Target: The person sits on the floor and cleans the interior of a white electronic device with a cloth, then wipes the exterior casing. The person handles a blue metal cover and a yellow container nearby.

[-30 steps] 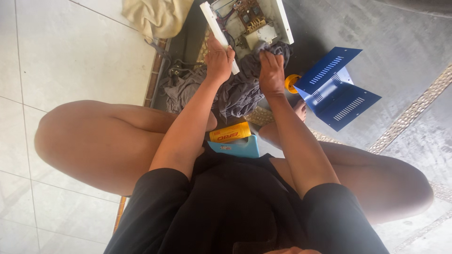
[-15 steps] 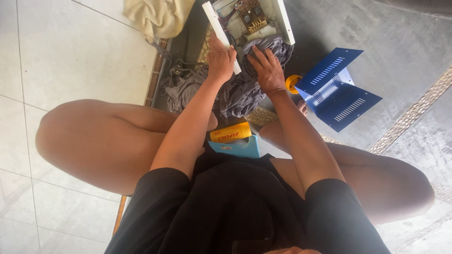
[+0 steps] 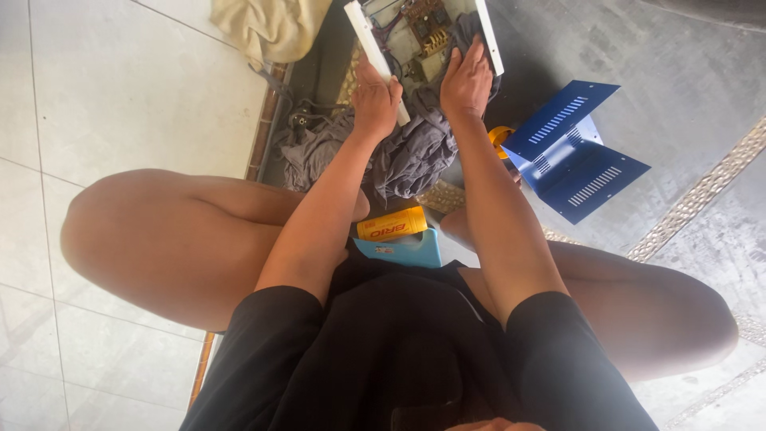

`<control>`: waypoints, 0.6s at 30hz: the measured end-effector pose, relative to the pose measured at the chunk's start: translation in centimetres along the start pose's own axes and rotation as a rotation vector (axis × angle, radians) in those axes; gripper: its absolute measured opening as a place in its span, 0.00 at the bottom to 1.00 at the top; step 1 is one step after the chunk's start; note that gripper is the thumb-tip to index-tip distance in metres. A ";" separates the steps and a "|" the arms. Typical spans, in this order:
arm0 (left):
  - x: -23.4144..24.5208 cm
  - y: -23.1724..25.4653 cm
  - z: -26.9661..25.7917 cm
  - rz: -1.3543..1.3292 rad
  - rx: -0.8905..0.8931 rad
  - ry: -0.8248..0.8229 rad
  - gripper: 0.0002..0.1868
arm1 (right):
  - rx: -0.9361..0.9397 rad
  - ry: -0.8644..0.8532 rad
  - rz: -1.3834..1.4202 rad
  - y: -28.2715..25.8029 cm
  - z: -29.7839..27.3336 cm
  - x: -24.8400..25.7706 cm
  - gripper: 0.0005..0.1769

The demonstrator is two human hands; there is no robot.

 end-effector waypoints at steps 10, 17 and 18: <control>-0.2 -0.5 -0.3 0.376 -0.261 0.210 0.25 | -0.338 -0.123 0.111 1.5 3.9 -3.4 0.31; -0.4 -0.6 -0.1 -0.018 -0.041 0.089 0.41 | -0.309 -0.259 0.060 3.4 5.7 -4.2 0.36; -0.4 -0.4 0.2 0.018 -0.089 0.129 0.41 | -0.281 -0.239 0.027 3.0 5.7 -3.9 0.36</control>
Point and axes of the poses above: each hand's wrist, its own z-axis towards the middle knuckle, its own x-axis out of the back of the hand, y = z × x, the point moved 3 cm from there along z, towards the middle knuckle, and after that the axes turned 3 degrees about y, right-handed, at the moved point
